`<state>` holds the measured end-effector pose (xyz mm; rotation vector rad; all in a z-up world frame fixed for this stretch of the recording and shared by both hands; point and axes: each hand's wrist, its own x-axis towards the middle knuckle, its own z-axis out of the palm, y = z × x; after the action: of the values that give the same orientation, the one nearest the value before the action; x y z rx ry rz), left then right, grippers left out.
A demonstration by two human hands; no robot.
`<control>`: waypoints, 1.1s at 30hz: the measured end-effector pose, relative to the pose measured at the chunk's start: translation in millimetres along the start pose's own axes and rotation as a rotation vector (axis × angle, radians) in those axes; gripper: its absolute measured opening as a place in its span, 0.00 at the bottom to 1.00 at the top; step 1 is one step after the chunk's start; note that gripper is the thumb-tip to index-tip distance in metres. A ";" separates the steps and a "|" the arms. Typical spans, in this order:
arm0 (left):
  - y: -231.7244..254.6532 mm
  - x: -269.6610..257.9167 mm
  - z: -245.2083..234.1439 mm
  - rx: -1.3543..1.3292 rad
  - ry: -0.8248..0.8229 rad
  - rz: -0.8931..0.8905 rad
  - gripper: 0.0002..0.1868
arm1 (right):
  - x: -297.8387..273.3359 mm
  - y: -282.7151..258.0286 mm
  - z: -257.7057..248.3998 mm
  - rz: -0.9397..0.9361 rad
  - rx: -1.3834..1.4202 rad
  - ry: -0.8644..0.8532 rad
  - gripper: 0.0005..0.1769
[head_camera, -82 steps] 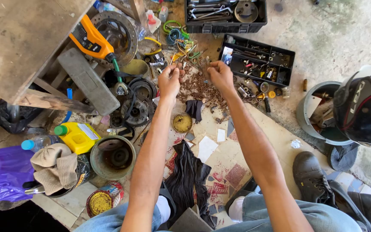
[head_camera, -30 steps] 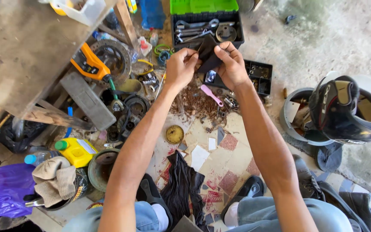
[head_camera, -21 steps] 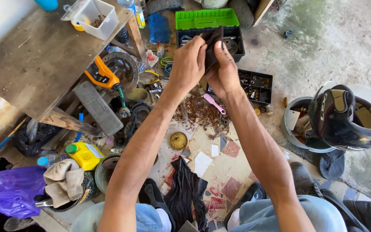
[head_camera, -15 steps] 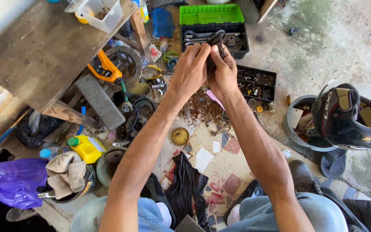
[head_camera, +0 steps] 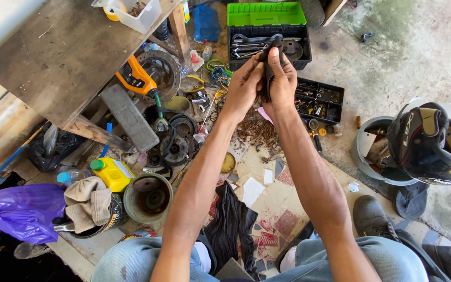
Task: Repairing and cleaning small mechanical components of a motorcycle using hand tools.
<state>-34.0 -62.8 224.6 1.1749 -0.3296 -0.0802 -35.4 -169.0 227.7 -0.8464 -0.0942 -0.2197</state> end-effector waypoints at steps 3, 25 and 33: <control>-29.5 10.6 -25.0 -0.467 -0.088 -0.128 0.10 | -4.2 -1.7 16.5 0.039 -0.075 -0.019 0.19; -81.5 -16.2 -127.8 -0.349 0.213 -0.211 0.10 | 8.2 72.5 -75.8 0.347 -0.072 0.132 0.19; -116.1 -17.5 -147.0 -0.027 0.413 -0.342 0.12 | -27.2 174.3 -176.0 0.550 -0.999 0.074 0.24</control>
<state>5.3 27.2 64.1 1.1800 0.2373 -0.1366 -22.7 -185.2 -20.7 -1.8116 0.3488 0.2557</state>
